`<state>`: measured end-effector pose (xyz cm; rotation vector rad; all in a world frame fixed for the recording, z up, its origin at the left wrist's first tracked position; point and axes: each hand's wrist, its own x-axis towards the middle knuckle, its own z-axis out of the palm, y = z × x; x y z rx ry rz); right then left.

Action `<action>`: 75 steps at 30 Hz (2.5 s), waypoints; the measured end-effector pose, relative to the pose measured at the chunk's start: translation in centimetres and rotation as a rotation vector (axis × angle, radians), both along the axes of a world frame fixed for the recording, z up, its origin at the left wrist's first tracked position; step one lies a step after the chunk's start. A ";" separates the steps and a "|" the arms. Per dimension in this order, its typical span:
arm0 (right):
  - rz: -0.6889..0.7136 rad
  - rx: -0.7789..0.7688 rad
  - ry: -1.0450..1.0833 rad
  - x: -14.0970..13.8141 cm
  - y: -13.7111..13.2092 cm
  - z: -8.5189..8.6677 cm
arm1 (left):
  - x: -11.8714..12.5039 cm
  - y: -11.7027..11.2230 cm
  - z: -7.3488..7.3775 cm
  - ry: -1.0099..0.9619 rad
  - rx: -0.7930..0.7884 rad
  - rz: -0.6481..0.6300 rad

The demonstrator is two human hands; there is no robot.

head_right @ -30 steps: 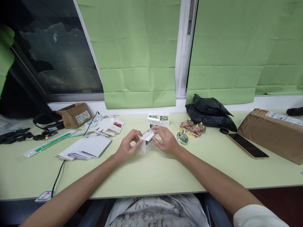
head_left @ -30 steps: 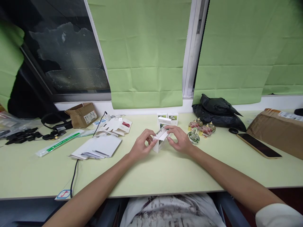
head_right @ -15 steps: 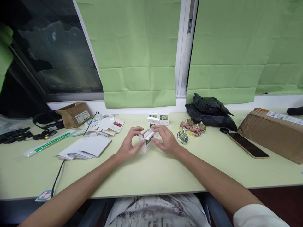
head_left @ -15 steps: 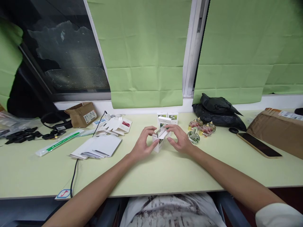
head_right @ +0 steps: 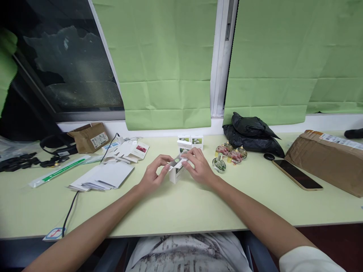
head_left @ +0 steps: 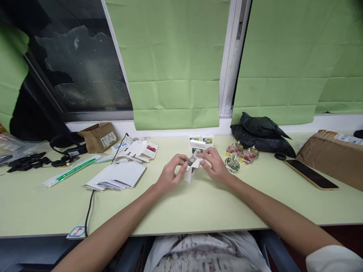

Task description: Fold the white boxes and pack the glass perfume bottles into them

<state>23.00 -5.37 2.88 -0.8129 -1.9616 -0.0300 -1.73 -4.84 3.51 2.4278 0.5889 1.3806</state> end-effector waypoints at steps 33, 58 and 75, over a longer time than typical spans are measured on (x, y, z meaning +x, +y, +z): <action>0.105 0.037 -0.030 -0.2 -0.5 0.3 | 1.1 0.7 -0.6 0.060 -0.345 -0.091; 0.114 0.158 -0.224 -0.4 -0.8 0.7 | 0.8 1.2 -1.4 0.035 -0.315 0.034; 0.041 0.166 -0.203 0.1 -0.3 0.4 | 0.2 0.9 -1.0 0.113 -0.247 0.066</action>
